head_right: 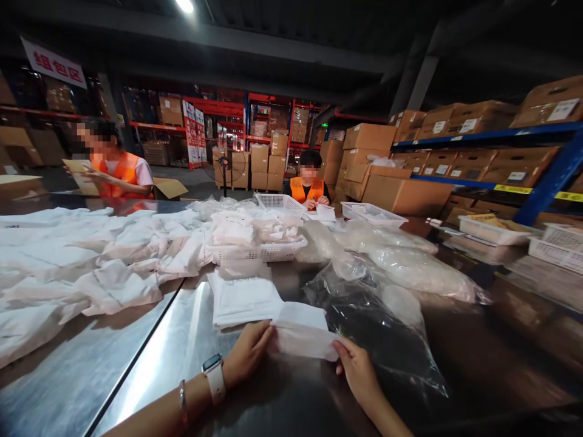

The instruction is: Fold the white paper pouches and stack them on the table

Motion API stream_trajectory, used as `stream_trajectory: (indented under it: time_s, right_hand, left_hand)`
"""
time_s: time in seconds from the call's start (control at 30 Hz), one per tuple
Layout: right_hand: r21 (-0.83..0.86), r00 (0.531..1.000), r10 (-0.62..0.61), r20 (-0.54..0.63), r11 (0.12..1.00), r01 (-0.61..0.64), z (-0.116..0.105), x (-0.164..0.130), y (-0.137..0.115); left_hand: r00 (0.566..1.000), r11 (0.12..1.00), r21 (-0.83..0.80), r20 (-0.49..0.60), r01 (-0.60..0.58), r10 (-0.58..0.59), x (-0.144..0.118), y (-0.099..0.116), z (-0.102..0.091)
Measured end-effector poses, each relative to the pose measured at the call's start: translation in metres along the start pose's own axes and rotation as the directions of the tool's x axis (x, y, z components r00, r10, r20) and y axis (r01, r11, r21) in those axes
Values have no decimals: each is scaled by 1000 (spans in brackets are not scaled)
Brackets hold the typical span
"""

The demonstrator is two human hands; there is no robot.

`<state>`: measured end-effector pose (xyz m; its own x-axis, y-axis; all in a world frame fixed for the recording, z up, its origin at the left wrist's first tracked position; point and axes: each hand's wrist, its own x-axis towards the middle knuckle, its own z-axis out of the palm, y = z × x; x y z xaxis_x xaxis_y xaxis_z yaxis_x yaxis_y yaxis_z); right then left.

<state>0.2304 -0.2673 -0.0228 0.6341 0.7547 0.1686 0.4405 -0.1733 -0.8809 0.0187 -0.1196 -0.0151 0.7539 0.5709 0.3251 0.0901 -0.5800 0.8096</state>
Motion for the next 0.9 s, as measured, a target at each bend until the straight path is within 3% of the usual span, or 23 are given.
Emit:
stream_trajectory:
  time_s: [0.07,0.17,0.37,0.5,0.9]
  right_hand:
    - [47,997,75,-26,996,-74,8,0,-1]
    - [29,993,101,-64,995,-99,17,2,1]
    - [-148,993,-40,-107,989,24,21,7,2]
    - [-262,979,-146,-142,959,105,20,9,1]
    - [-334,985,-132,-113,938,87,20,9,2]
  left_hand:
    - [992,996,-16,-96,85,-87,2,-1,7]
    - [974,985,22,-152,173,-168,5,-4,15]
    - [952,946,149,-158,287,-264,7,-5,16]
    - [948,921,235,-144,311,-283,5,-1,14]
    - [939,861,378,-111,342,-324,2,6,10]
